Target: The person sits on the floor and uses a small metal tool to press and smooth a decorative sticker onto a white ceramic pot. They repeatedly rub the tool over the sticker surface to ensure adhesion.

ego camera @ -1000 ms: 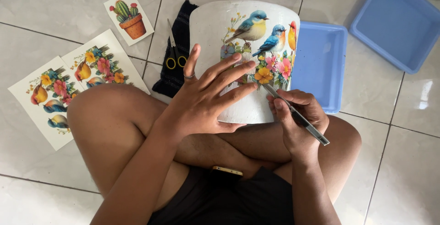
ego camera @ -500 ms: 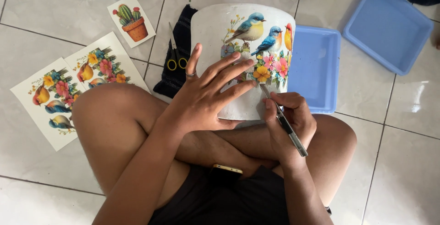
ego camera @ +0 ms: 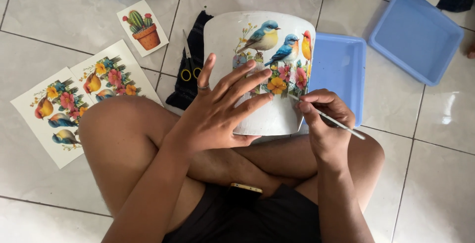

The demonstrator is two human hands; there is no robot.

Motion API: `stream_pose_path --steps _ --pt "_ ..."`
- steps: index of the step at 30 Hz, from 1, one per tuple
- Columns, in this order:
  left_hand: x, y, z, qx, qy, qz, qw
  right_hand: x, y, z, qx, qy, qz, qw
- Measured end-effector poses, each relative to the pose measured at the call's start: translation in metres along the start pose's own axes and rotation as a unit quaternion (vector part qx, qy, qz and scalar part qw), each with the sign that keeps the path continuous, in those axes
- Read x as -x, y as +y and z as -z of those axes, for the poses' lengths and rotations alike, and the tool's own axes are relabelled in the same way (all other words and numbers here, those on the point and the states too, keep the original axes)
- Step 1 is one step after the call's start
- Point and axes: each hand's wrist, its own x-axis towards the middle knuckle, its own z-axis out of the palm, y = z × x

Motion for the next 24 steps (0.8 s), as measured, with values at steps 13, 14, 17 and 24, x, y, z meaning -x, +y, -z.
stream_pose_path --steps 13,14,17,24 --pt "-0.002 -0.007 -0.006 0.023 0.009 -0.019 1.000 -0.018 0.001 0.010 0.012 -0.122 0.042 0.992" --pt "-0.002 -0.007 -0.006 0.024 0.008 -0.018 1.000 -0.019 0.000 0.010 0.011 -0.122 0.040 0.992" --pt "-0.003 -0.007 -0.006 0.021 0.010 -0.018 1.000 -0.020 0.000 0.011 0.022 -0.133 0.034 0.990" --pt "-0.005 -0.007 -0.007 0.029 0.008 -0.016 0.999 -0.022 0.003 0.012 0.024 -0.140 0.052 0.989"
